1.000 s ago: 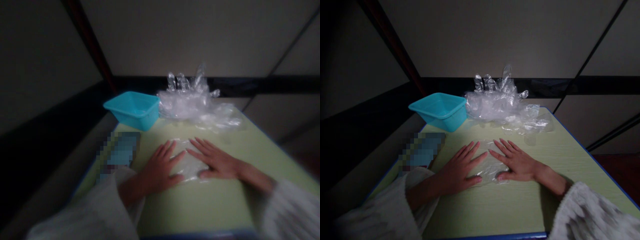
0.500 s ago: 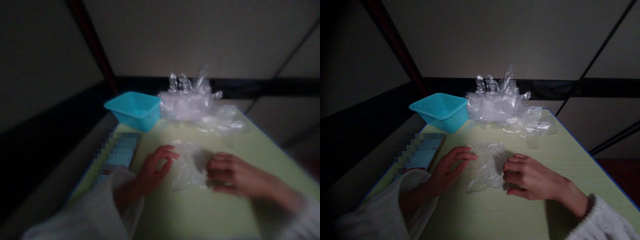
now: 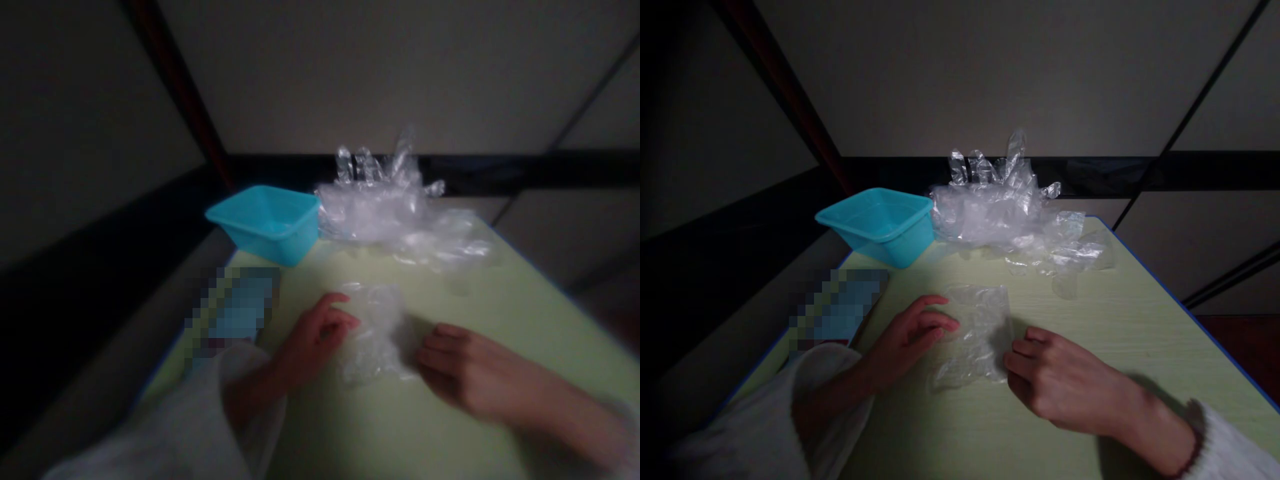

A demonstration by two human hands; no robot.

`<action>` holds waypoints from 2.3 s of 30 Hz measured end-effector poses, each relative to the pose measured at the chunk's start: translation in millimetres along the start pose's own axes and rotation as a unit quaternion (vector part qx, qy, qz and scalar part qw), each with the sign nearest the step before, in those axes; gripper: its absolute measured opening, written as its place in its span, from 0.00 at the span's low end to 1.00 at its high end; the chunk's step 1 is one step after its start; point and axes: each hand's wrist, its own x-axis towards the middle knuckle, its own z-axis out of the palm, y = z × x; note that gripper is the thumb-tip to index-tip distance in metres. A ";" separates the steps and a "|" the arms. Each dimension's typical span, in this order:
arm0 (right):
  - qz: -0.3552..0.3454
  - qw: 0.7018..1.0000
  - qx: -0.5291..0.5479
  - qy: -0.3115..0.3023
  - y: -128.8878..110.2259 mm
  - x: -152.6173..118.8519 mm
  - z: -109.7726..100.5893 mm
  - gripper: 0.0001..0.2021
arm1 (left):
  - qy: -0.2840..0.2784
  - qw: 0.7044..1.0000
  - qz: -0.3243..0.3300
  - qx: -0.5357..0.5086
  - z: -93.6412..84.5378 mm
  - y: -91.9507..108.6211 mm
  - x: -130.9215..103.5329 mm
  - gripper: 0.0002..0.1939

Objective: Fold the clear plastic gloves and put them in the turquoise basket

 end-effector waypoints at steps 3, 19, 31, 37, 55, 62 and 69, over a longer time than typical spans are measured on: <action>-0.006 1.000 0.002 -0.004 -1.2 -0.2 0.0 0.11 | 0.003 1.000 -0.007 -0.018 -0.4 -1.6 0.7 0.15; -0.046 0.999 -0.004 0.002 10.5 4.1 -0.4 0.10 | -0.006 0.999 -0.007 -0.033 -1.4 -8.9 3.7 0.17; -0.037 0.997 -0.010 0.064 28.0 1.4 10.8 0.12 | 0.152 0.986 -0.016 -0.061 -10.0 -0.2 8.5 0.13; -0.064 0.993 -0.005 0.098 35.9 1.0 17.3 0.12 | 0.155 0.986 -0.060 -0.003 -8.2 5.0 6.9 0.13; 0.039 0.979 0.167 0.108 49.8 0.6 17.9 0.15 | 0.138 0.989 -0.047 -0.001 -8.4 4.5 7.4 0.13; 0.163 0.940 0.274 0.119 52.1 6.3 17.7 0.14 | 0.158 0.986 -0.053 0.001 -10.7 6.7 8.9 0.12; 0.265 0.873 0.390 0.121 51.1 16.6 14.4 0.15 | 0.168 0.985 -0.035 0.030 -12.0 5.4 10.5 0.11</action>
